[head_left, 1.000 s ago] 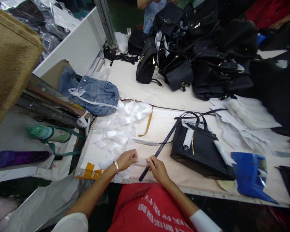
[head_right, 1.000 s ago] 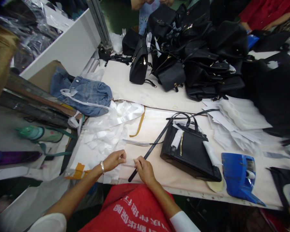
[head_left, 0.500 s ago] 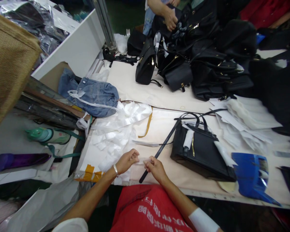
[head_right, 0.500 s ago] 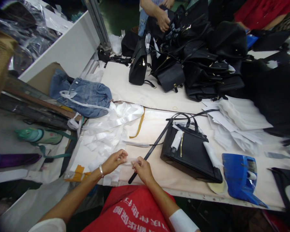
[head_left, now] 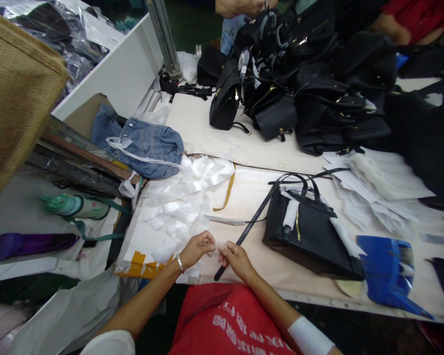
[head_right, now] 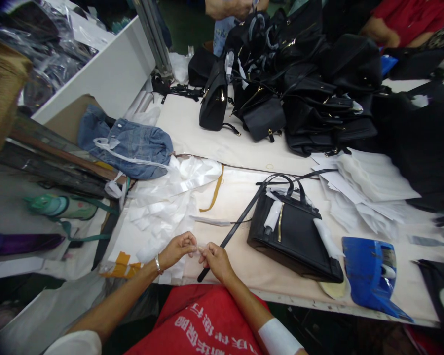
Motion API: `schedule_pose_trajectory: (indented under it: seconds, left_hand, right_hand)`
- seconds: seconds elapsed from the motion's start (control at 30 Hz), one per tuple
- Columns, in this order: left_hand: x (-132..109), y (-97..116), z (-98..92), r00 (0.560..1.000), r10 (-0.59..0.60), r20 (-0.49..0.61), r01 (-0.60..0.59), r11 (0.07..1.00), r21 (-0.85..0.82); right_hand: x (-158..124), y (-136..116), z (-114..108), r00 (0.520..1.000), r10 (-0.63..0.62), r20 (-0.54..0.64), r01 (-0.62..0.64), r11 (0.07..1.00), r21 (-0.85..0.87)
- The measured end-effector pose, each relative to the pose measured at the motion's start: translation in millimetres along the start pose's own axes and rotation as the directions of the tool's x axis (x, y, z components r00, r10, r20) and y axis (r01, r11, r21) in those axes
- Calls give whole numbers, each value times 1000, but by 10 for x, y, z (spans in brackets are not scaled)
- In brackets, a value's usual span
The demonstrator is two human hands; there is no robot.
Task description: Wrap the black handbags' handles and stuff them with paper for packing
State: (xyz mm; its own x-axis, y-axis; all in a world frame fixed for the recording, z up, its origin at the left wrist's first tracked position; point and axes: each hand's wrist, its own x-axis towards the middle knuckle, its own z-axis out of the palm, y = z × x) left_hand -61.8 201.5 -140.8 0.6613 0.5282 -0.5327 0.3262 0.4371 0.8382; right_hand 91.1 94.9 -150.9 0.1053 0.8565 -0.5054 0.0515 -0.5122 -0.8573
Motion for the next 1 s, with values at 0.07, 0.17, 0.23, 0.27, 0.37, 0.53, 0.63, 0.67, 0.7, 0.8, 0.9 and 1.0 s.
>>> schedule_pose_trajectory:
  seconds: [0.07, 0.17, 0.23, 0.27, 0.37, 0.53, 0.63, 0.67, 0.7, 0.8, 0.9, 1.0]
  left_hand:
    - [-11, -4, -39, 1000, 13, -26, -12, 1000, 19]
    - [-28, 9, -89, 998, 20, -64, -18, 999, 26]
    - [-38, 28, -113, 997, 12, -73, -10, 999, 30]
    - [-41, 39, -122, 997, 9, -73, -6, 999, 35]
    - [-51, 57, -146, 997, 13, -76, -9, 999, 47]
    - [-79, 29, -209, 995, 50, -87, -46, 998, 48]
    - [-96, 15, -241, 994, 67, -91, -61, 996, 66]
    - [-98, 14, -245, 993, 69, -93, -63, 996, 70]
    - [-97, 14, -245, 993, 72, -97, -66, 995, 71]
    - [-81, 20, -223, 991, 84, -102, -77, 994, 74]
    - [-61, 28, -192, 992, 91, -92, -83, 993, 84]
    - [-49, 30, -173, 992, 95, -82, -87, 991, 100]
  right_hand:
    - [-37, 17, -86, 991, -131, -8, 125, 960, -250]
    - [-77, 62, -219, 934, -320, 158, 339, 661, -669]
    - [-67, 105, -267, 891, -320, 320, 438, 430, -789]
    - [-49, 128, -276, 878, -304, 369, 463, 348, -815]
    - [26, 172, -270, 854, -291, 432, 500, 225, -836]
    - [28, 48, -381, 830, -301, 469, 553, 344, -759]
    - [-70, -120, -575, 911, -328, 249, 408, 636, -655]
    - [-101, -173, -641, 936, -324, 139, 340, 726, -598]
    - [-128, -218, -698, 950, -309, 42, 282, 795, -537]
    - [-164, -284, -803, 962, -262, -79, 204, 879, -430]
    - [-159, -267, -813, 961, -266, -69, 204, 859, -469]
    - [-156, -240, -788, 961, -271, -49, 209, 833, -513]
